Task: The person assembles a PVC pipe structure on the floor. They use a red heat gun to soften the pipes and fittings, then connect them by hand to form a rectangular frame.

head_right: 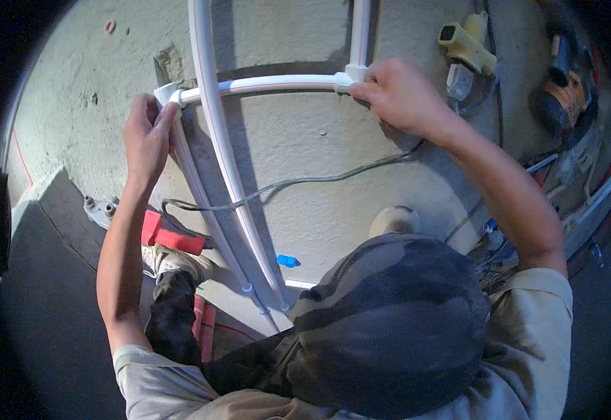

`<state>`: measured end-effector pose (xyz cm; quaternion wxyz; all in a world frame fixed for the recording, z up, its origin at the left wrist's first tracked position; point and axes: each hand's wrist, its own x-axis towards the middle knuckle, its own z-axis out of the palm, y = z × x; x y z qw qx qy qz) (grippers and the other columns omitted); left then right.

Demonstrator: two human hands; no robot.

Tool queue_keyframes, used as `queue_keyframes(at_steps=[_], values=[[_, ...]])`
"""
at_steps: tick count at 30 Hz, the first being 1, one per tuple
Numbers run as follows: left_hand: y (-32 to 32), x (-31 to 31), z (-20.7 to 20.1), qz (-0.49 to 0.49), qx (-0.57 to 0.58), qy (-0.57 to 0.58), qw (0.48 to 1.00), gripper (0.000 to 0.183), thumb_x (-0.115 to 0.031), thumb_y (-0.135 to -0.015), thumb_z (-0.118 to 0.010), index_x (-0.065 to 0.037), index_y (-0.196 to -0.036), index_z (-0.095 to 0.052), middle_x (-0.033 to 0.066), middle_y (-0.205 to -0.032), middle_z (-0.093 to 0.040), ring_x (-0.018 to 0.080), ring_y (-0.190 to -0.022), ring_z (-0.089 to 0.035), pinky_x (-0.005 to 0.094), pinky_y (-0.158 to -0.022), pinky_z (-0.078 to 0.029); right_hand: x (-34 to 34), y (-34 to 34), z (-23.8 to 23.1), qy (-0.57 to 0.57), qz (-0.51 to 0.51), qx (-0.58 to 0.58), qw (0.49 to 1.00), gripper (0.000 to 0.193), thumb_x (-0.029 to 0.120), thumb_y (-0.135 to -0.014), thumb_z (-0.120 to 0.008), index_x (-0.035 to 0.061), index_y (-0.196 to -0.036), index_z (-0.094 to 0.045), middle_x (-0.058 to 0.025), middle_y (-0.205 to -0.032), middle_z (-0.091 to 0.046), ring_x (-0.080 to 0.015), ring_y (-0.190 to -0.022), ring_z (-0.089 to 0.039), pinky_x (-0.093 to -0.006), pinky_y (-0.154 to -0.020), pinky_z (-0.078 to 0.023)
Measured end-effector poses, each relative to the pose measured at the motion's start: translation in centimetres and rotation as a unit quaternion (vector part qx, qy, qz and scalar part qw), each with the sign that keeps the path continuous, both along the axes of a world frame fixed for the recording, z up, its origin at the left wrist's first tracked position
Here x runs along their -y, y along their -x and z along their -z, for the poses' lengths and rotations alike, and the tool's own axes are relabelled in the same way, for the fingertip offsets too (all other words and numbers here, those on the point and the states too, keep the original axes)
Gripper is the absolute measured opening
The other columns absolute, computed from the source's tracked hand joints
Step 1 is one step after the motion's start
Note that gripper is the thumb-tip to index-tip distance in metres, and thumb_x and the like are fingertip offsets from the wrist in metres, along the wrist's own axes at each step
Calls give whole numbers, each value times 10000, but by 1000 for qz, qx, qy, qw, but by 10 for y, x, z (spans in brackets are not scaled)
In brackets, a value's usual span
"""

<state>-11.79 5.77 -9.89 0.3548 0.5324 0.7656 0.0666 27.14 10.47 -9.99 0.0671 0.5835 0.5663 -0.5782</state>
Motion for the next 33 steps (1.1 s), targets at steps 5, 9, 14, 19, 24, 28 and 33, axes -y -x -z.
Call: queue_keyframes(at_steps=[5,9,14,19,24,28,33], values=[[1,3,6,15,6,-22,1000,252,-214,-984,-679,-3,-994,-541,71,-750,-575,139,-604,-523,314,-527,-430,-1,-4,1,-12,-4,-33,999,305,204,-948,-670,-12,-733,-665,-49,-533,-589,-122,-464,-573,-317,-442,-423],[0,2,6,15,11,-23,1000,234,-211,-1012,-655,-11,-987,-537,30,-749,-555,89,-580,-507,275,-463,-422,-2,-6,3,12,1,-26,1000,305,193,-949,-663,-11,-721,-654,-57,-525,-584,-135,-449,-582,-315,-426,-437],[-4,-1,-2,-41,37,32,998,255,-189,-950,-718,-8,-1031,-558,50,-825,-604,93,-639,-537,272,-528,-468,-1,-6,3,31,8,-40,999,299,195,-959,-650,-10,-742,-656,-64,-538,-591,-141,-448,-600,-303,-429,-468],[-6,-3,-13,25,5,29,999,489,-115,-796,-763,9,-1207,-529,87,-883,-667,138,-767,-620,291,-695,-506,5,-4,-8,16,40,-24,999,349,282,-989,-649,0,-785,-656,-37,-582,-607,-104,-467,-591,-277,-444,-457],[-3,2,-28,-10,94,-6,996,627,-71,-713,-684,13,-1316,-535,79,-950,-659,138,-815,-623,275,-740,-513,24,4,-15,17,204,-57,977,432,425,-1047,-559,17,-946,-660,-25,-706,-625,-63,-560,-581,-228,-505,-456],[0,4,-36,-41,147,-25,988,599,-40,-655,-663,39,-1243,-573,113,-909,-662,179,-715,-616,308,-708,-527,32,7,-8,113,244,-242,932,401,427,-1064,-530,37,-1133,-589,-20,-819,-591,-34,-576,-493,-175,-528,-404],[-3,4,-32,-187,509,67,838,376,-320,-903,-627,-35,-1149,-612,81,-806,-638,108,-611,-610,238,-514,-481,29,-8,2,234,234,-374,866,277,235,-1043,-569,42,-1208,-460,-26,-847,-519,-51,-598,-441,-214,-517,-352]])
